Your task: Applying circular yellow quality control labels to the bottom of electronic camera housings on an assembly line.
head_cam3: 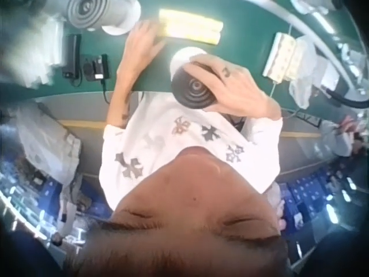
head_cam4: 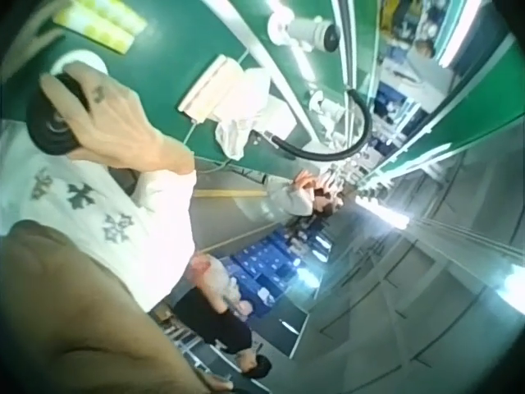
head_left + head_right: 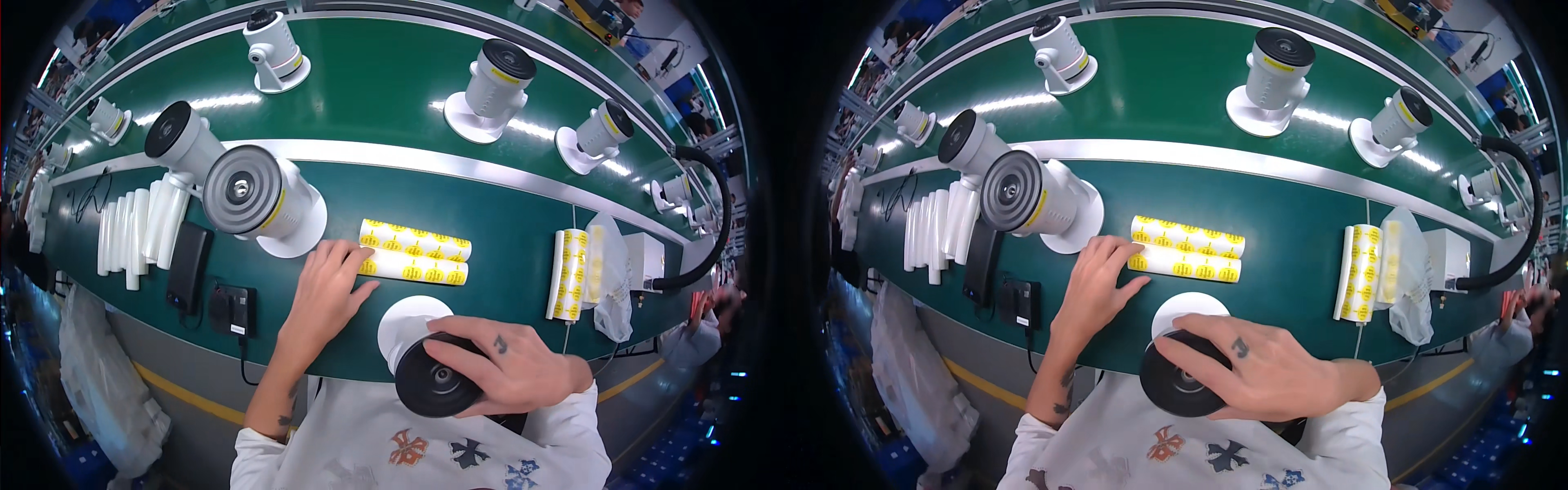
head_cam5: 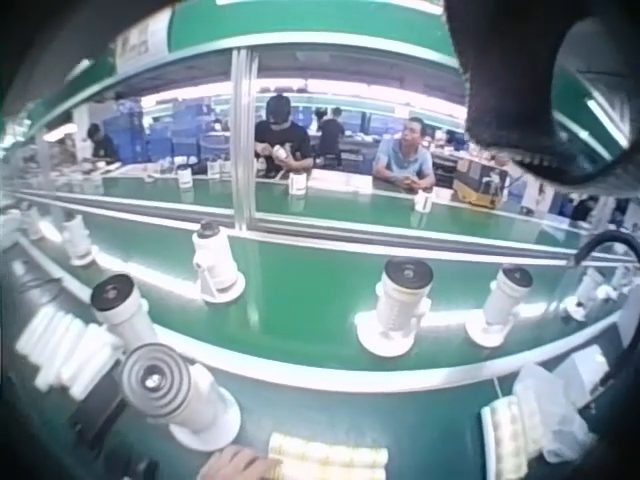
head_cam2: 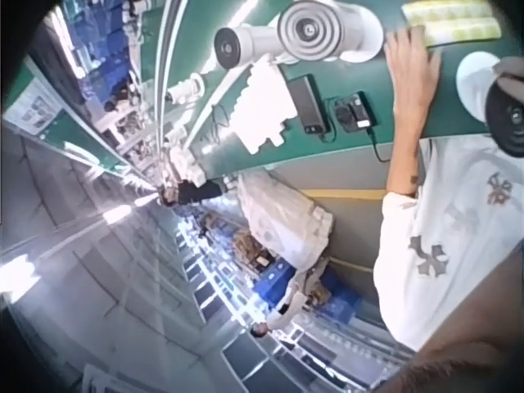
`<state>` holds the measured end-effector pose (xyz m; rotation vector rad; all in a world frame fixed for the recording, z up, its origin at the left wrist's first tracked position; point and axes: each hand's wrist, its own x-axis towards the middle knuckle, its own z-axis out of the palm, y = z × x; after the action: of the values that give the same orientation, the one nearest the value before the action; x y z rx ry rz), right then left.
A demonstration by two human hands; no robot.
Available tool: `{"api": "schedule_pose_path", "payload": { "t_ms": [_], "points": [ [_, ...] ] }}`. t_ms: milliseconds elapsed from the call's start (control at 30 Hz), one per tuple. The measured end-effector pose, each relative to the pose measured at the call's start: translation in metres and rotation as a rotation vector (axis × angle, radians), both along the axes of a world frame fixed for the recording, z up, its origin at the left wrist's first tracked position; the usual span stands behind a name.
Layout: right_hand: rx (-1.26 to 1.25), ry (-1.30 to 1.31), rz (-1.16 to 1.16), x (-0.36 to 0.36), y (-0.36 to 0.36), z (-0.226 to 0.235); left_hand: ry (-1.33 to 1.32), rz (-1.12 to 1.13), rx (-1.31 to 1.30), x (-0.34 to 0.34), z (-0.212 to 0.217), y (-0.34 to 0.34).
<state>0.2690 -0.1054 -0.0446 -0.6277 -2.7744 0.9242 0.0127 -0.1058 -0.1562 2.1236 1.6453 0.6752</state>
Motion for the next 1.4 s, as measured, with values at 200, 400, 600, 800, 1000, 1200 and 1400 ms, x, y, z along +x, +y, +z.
{"api": "schedule_pose_path", "payload": {
  "t_ms": [200,400,600,800,1000,1200,1400],
  "points": [
    [0.016,0.055,-0.024,0.028,-0.003,0.000,-0.125,0.034,-0.003,0.021,-0.017,0.006],
    [0.171,0.463,-0.767,0.038,0.111,-0.018,-0.317,0.023,0.048,0.018,-0.021,0.008],
    [0.365,0.389,-0.916,0.028,0.287,-0.062,-0.752,-0.078,-0.070,0.037,-0.012,-0.003],
    [0.178,0.502,-0.801,0.005,0.241,-0.041,-0.959,-0.141,-0.254,0.041,-0.017,-0.010],
    [0.029,0.528,-0.604,-0.057,0.152,-0.036,-0.995,-0.174,-0.277,0.041,-0.008,-0.005],
    [0.050,0.455,-0.558,-0.069,0.123,-0.051,-0.995,-0.232,-0.228,0.043,0.004,-0.002],
    [0.204,0.445,-0.430,-0.012,0.094,-0.034,-0.846,-0.238,-0.050,0.044,0.006,-0.006]
  ]
}}
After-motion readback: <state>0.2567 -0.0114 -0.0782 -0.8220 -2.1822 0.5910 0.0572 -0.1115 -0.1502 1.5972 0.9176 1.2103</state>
